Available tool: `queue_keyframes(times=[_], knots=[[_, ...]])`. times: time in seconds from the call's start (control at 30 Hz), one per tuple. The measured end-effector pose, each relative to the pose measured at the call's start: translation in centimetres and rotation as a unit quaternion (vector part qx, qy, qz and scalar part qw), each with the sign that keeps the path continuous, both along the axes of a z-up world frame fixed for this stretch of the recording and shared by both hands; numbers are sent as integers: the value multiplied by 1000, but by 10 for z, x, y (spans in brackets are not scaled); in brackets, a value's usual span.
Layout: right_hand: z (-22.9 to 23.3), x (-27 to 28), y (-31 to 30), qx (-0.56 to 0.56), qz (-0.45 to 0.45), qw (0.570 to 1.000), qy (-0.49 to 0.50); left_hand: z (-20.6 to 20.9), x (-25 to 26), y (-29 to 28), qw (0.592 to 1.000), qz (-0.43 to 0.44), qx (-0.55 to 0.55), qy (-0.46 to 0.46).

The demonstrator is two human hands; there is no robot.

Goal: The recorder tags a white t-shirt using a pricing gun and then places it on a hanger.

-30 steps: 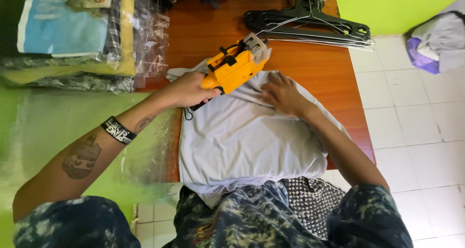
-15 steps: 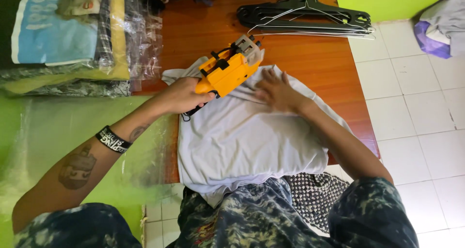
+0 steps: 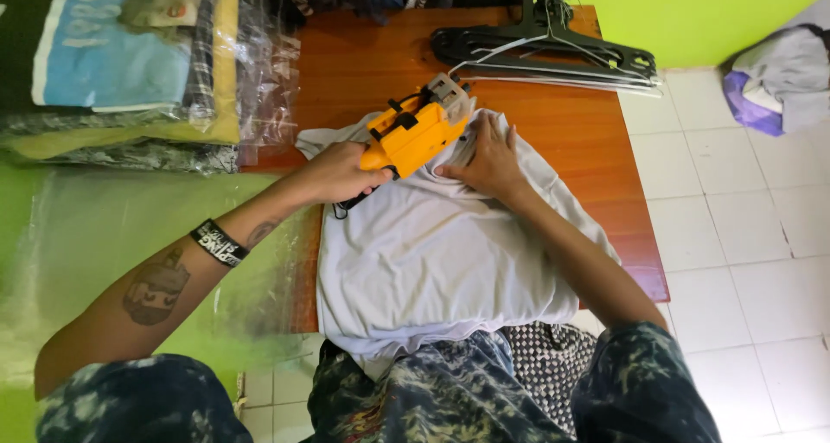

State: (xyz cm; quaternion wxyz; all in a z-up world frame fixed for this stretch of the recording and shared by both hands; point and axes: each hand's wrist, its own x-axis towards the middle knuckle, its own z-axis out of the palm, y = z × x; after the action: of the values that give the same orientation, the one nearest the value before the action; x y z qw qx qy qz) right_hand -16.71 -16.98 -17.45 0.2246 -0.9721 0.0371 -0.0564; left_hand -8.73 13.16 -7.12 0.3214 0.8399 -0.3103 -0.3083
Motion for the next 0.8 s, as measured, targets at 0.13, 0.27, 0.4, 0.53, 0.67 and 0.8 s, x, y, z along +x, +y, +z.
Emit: queue_keyframes(times=[0.13, 0.27, 0.4, 0.53, 0.67, 0.8], knots=[[11, 5, 10, -10, -19, 1000, -2, -1, 1, -6, 998, -43, -21, -35], [3, 6, 8, -15, -25, 999, -18, -5, 2, -13, 998, -33, -31, -53], [-3, 6, -1, -31, -33, 997, -64, -1, 0, -19, 996, -38, -27, -73], [17, 1, -3, -8, -34, 998, -42, -5, 1, -25, 997, -20, 25, -66], [-2, 1, -11, -2, -18, 996, -87, -9, 2, -33, 995, -27, 26, -92], [-7, 3, -11, -30, -21, 992, -118, -5, 6, -40, 992, -12, 47, -118]])
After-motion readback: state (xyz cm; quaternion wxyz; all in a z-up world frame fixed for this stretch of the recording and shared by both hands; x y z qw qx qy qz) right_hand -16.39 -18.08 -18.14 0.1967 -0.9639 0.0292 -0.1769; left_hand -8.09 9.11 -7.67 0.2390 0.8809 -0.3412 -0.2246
